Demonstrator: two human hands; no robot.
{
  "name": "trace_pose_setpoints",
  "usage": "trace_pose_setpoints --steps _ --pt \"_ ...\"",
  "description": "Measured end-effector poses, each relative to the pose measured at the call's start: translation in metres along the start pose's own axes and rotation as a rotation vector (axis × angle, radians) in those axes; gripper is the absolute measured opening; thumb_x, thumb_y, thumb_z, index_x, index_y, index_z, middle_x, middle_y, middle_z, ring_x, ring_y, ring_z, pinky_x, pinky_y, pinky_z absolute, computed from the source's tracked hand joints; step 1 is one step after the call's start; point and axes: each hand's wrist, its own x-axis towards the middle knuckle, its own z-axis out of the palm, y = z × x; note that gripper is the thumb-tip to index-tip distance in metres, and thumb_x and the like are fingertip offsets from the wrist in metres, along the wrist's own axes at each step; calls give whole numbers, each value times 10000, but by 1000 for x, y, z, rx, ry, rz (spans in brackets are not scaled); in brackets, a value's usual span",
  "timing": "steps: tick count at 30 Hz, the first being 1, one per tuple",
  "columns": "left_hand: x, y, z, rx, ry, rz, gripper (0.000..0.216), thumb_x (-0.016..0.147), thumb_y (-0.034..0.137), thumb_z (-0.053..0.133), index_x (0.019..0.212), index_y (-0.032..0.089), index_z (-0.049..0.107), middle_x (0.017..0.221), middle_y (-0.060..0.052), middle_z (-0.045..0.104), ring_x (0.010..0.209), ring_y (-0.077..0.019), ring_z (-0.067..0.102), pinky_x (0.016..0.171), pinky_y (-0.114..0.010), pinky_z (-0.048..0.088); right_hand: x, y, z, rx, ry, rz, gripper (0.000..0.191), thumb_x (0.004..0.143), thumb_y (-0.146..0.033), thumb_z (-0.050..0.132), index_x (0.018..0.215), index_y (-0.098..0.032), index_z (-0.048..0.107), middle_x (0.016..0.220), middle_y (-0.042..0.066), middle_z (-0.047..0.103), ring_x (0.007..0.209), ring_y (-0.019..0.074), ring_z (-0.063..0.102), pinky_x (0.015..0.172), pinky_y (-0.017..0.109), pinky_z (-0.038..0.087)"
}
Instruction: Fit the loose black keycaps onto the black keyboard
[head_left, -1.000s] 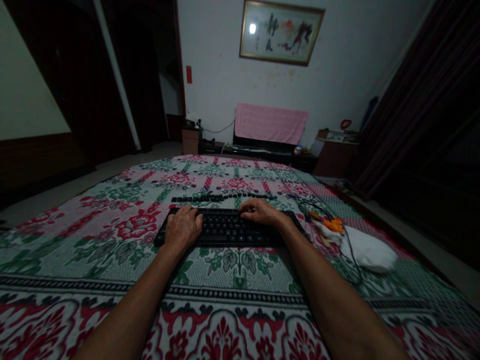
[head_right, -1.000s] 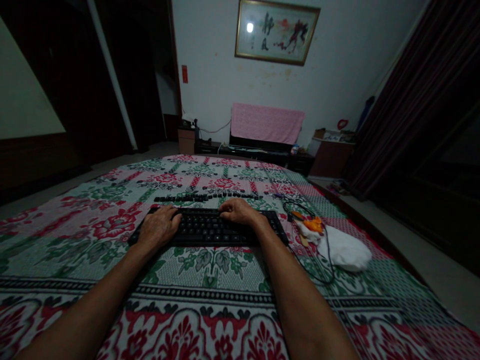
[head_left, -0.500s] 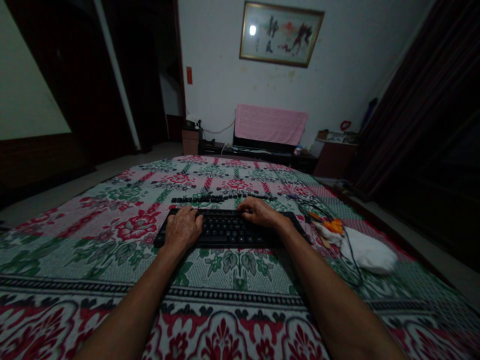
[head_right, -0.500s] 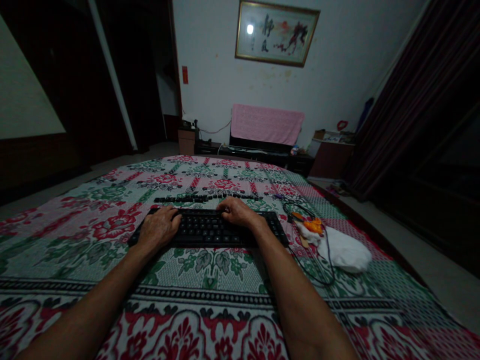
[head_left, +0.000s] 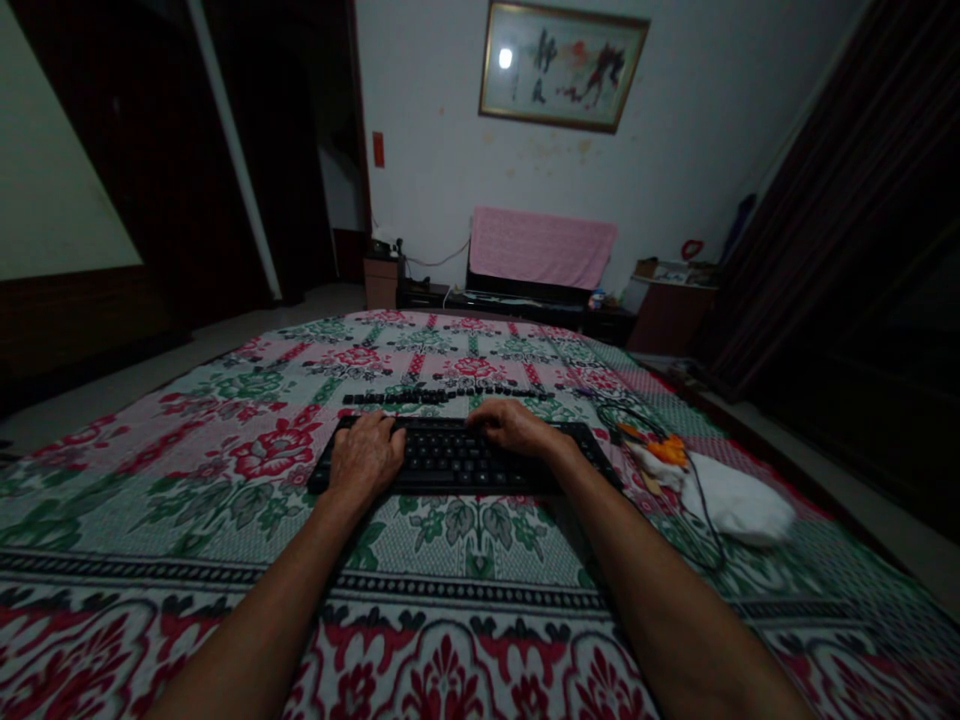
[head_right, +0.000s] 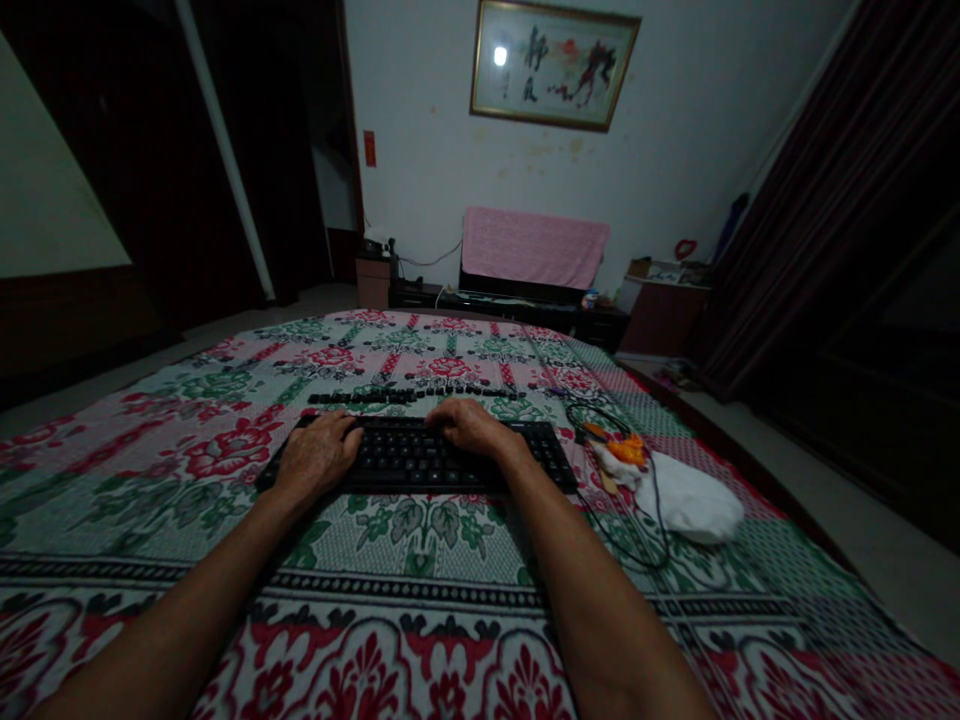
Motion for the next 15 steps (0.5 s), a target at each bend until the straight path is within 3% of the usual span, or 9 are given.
trace_pose_setpoints --steps 7,12,15 --pt "0 1 -1 16 -15 -3 356 827 344 326 979 181 604 1123 -83 567 1065 -210 477 856 -345 368 0 -2 -2 38 57 56 344 689 -31 451 936 -171 645 907 33 633 844 134 546 778 246 388" --pt "0 0 0 13 -10 -1 355 827 351 320 965 187 602 1110 -75 573 1069 -213 477 849 -347 370 -2 -5 -4 -33 48 108 188 725 -214 527 832 -149 668 745 18 609 675 114 517 612 207 358" --pt "0 0 -1 6 -14 0 352 827 349 318 943 183 606 1082 -76 583 1048 -215 488 837 -347 376 -1 -8 -4 -84 -5 116 164 704 -227 556 788 -155 677 693 9 595 631 107 498 567 201 331"
